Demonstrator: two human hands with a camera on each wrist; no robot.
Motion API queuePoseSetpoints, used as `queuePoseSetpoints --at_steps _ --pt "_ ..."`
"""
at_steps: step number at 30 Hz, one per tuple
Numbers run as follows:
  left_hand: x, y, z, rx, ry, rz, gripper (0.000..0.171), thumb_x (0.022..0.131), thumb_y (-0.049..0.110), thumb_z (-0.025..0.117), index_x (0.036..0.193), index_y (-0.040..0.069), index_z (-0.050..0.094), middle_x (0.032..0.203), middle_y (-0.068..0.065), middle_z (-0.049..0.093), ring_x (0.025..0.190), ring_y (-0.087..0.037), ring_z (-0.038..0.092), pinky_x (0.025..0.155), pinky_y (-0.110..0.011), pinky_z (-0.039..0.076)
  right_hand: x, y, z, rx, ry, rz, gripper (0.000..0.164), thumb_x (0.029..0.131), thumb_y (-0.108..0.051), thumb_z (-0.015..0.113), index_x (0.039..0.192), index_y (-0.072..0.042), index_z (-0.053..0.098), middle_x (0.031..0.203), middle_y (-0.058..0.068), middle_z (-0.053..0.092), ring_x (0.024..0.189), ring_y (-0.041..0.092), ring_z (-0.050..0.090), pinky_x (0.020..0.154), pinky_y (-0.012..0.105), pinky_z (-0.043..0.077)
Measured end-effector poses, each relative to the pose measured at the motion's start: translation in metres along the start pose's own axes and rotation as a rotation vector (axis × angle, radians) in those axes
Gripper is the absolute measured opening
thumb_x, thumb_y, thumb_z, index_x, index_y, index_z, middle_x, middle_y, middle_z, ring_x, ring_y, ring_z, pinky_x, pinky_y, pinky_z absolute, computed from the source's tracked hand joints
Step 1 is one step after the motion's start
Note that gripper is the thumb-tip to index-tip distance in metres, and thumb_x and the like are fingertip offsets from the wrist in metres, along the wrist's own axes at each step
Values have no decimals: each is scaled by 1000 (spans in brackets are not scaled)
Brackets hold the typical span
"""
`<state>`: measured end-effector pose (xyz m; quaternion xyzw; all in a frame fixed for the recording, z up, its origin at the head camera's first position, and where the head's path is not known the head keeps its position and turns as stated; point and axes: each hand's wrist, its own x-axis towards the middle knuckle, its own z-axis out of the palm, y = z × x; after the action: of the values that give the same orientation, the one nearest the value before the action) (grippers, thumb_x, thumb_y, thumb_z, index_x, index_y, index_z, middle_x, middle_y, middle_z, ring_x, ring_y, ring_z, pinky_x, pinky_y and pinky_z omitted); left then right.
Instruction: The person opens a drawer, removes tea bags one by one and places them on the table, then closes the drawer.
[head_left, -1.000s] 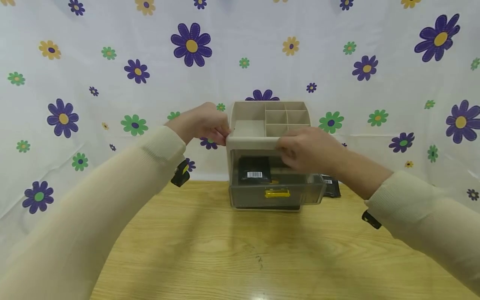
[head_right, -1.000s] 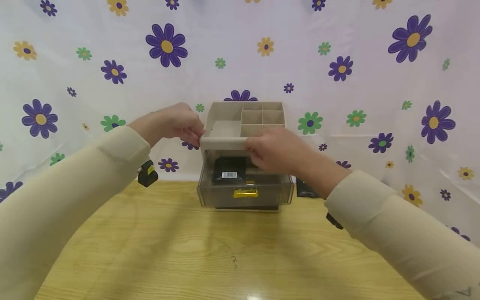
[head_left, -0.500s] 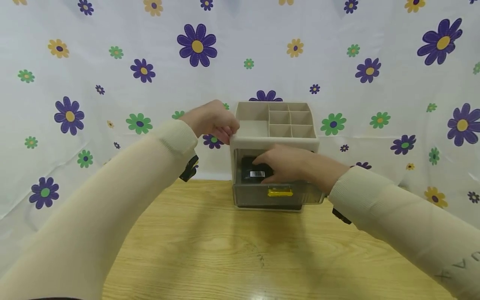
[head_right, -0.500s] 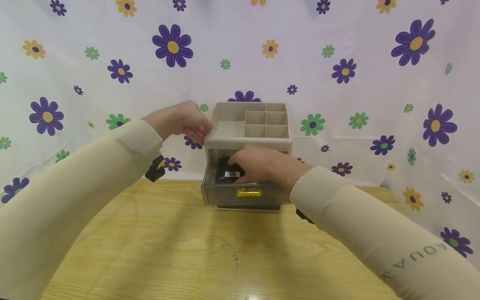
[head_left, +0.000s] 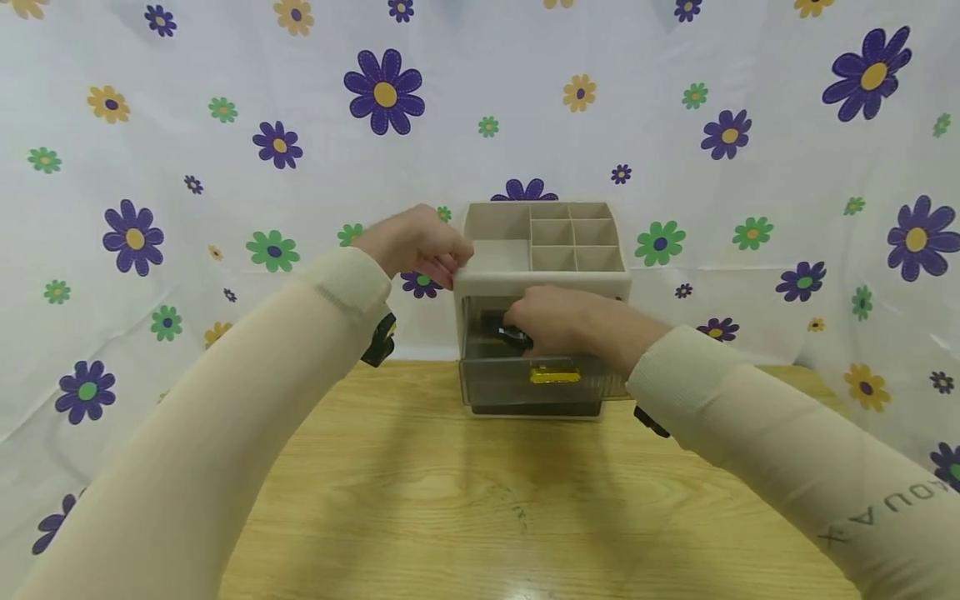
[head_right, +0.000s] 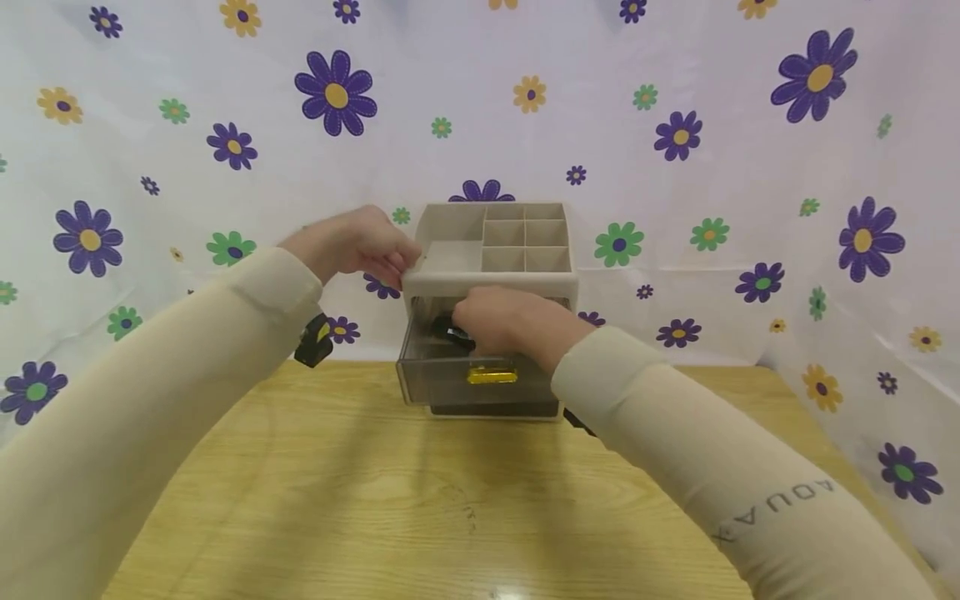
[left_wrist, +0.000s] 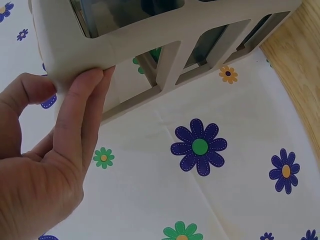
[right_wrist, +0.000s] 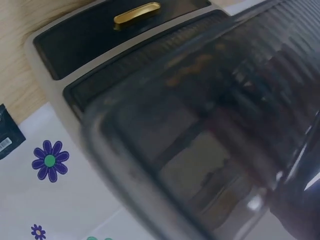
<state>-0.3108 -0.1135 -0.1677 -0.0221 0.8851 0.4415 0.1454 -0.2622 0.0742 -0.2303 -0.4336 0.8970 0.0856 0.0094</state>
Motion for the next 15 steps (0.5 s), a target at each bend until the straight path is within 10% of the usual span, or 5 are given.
queuePoseSetpoints --at_steps 15 --pt "-1 1 3 34 5 -10 37 76 5 59 109 -5 49 101 -20 61 76 -28 65 69 -33 57 -26 3 -5 -50 232 82 14 89 -24 55 82 -13 59 68 -1 56 61 17 54 61 37 54"
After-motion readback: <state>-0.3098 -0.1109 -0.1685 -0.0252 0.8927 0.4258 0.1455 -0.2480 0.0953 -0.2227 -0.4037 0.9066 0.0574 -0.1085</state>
